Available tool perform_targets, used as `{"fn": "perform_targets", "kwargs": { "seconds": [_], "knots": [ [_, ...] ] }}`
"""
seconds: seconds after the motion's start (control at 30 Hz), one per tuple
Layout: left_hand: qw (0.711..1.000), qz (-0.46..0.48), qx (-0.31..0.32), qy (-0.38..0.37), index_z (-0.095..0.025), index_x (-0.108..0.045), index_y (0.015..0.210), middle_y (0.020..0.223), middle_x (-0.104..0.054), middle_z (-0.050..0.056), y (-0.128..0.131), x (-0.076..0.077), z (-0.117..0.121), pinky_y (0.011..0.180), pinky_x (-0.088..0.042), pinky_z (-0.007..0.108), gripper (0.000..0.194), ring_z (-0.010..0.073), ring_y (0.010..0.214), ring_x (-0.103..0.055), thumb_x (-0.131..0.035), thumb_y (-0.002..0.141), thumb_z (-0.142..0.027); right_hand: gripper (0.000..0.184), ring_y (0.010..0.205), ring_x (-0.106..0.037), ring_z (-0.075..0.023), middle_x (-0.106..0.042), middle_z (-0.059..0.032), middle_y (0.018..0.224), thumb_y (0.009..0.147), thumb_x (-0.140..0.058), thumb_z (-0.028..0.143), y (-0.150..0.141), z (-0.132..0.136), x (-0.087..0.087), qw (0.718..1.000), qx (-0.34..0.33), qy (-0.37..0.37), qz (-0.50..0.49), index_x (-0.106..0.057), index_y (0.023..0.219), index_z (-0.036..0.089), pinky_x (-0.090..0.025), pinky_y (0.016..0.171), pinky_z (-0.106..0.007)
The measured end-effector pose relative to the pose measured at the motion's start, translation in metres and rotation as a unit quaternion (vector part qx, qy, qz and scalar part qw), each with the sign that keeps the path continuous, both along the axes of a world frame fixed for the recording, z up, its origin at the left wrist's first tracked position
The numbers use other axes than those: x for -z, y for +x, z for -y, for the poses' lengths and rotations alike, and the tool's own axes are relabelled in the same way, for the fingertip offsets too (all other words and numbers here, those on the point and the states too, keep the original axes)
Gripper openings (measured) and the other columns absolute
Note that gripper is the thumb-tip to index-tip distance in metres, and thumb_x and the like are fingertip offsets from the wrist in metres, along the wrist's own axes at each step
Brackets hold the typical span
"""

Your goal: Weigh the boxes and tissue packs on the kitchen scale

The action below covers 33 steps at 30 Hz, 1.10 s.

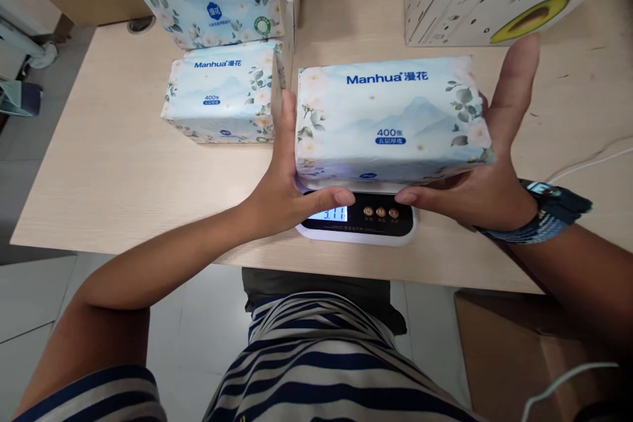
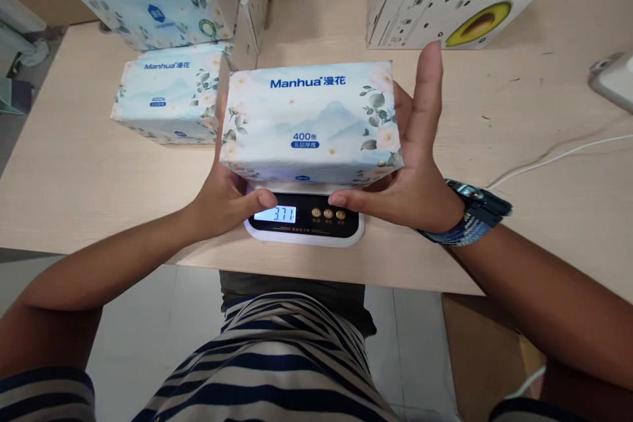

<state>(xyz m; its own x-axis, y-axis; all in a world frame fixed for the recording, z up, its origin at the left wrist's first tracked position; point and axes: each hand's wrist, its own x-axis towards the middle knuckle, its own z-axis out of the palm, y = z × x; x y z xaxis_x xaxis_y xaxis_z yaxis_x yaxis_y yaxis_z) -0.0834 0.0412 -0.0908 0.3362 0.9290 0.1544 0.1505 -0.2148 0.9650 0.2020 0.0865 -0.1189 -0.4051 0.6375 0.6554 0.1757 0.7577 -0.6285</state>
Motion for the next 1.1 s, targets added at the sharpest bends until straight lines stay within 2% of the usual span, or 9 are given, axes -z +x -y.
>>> {"fn": "perform_targets", "kwargs": {
  "seconds": [0.1,0.2,0.3,0.43,0.57,0.67,0.8,0.97,1.1],
  "knots": [
    [0.999,0.019,0.039,0.001,-0.042,0.026,0.178,0.195,0.001,0.005,0.001,0.001,0.000,0.142,-0.034,0.070,0.157,0.0444,0.180,-0.015,-0.091,0.077,-0.076,0.163,0.159,-0.052,-0.0307,-0.040,0.0056,0.175,0.051,-0.102,0.077,0.002,-0.001,0.001,1.000,-0.008,0.003,0.016,0.000,0.176,0.061,-0.045,0.136,-0.048],
    [1.000,-0.016,0.013,-0.011,-0.044,0.019,0.179,0.192,-0.018,0.006,-0.001,0.000,0.003,0.142,-0.034,0.071,0.155,0.0438,0.180,-0.020,-0.094,0.076,-0.073,0.165,0.164,-0.048,-0.0306,-0.035,0.0089,0.178,0.048,-0.106,0.072,0.005,-0.002,0.004,1.000,-0.010,-0.008,0.016,0.001,0.174,0.065,-0.039,0.140,-0.047],
    [0.999,-0.034,-0.009,-0.023,-0.042,0.014,0.181,0.190,-0.026,0.008,-0.002,-0.002,0.004,0.146,-0.028,0.068,0.159,0.0426,0.180,-0.020,-0.098,0.071,-0.072,0.168,0.166,-0.048,-0.0325,-0.038,0.0058,0.180,0.046,-0.107,0.071,0.008,-0.002,0.009,1.000,-0.017,-0.015,0.000,-0.001,0.176,0.062,-0.036,0.142,-0.048],
    [0.999,-0.032,0.009,-0.013,-0.034,0.025,0.179,0.189,-0.026,0.015,-0.002,-0.003,-0.003,0.146,-0.026,0.066,0.171,0.0430,0.180,-0.019,-0.101,0.069,-0.067,0.171,0.163,-0.051,-0.0369,-0.051,0.0016,0.172,0.040,-0.105,0.079,0.010,-0.001,0.009,0.999,-0.012,-0.034,0.006,-0.004,0.177,0.060,-0.029,0.144,-0.053],
    [0.999,-0.022,0.024,0.005,-0.028,0.035,0.175,0.192,-0.014,0.018,-0.003,-0.005,-0.011,0.146,-0.024,0.063,0.171,0.0424,0.180,-0.018,-0.097,0.073,-0.066,0.160,0.160,-0.055,-0.0323,-0.050,0.0039,0.172,0.050,-0.106,0.071,0.010,-0.003,0.006,0.999,-0.033,-0.027,-0.013,-0.009,0.176,0.062,-0.036,0.142,-0.050],
    [0.999,-0.024,0.031,0.009,-0.024,0.038,0.174,0.191,-0.015,0.020,-0.004,-0.005,-0.013,0.146,-0.025,0.064,0.172,0.0435,0.179,-0.024,-0.096,0.074,-0.066,0.158,0.162,-0.053,-0.0305,-0.049,0.0040,0.172,0.054,-0.105,0.070,0.009,-0.005,0.005,0.999,-0.036,-0.011,-0.015,-0.008,0.177,0.060,-0.039,0.140,-0.048],
    [0.999,-0.028,0.013,-0.013,-0.034,0.036,0.174,0.191,-0.020,0.016,-0.004,-0.005,-0.011,0.143,-0.030,0.069,0.171,0.0447,0.176,-0.031,-0.097,0.072,-0.068,0.164,0.158,-0.056,-0.0300,-0.049,0.0012,0.171,0.051,-0.108,0.067,0.008,-0.007,0.006,0.999,-0.029,0.017,-0.003,-0.008,0.179,0.056,-0.038,0.140,-0.044],
    [1.000,-0.021,0.009,0.003,-0.038,0.031,0.176,0.192,-0.016,0.011,-0.003,-0.006,-0.012,0.143,-0.030,0.069,0.166,0.0447,0.176,-0.032,-0.097,0.074,-0.066,0.160,0.155,-0.058,-0.0288,-0.053,0.0021,0.167,0.057,-0.104,0.070,0.011,-0.010,0.007,0.999,-0.035,0.010,0.014,0.000,0.178,0.056,-0.038,0.140,-0.043],
    [1.000,-0.014,0.012,0.006,-0.039,0.030,0.176,0.190,-0.025,0.011,-0.004,-0.003,-0.015,0.145,-0.030,0.067,0.164,0.0420,0.177,-0.031,-0.097,0.075,-0.065,0.169,0.165,-0.049,-0.0309,-0.046,0.0022,0.173,0.053,-0.104,0.073,0.016,-0.010,0.010,0.998,-0.028,-0.020,0.051,0.010,0.176,0.057,-0.031,0.143,-0.045]
  ]
}}
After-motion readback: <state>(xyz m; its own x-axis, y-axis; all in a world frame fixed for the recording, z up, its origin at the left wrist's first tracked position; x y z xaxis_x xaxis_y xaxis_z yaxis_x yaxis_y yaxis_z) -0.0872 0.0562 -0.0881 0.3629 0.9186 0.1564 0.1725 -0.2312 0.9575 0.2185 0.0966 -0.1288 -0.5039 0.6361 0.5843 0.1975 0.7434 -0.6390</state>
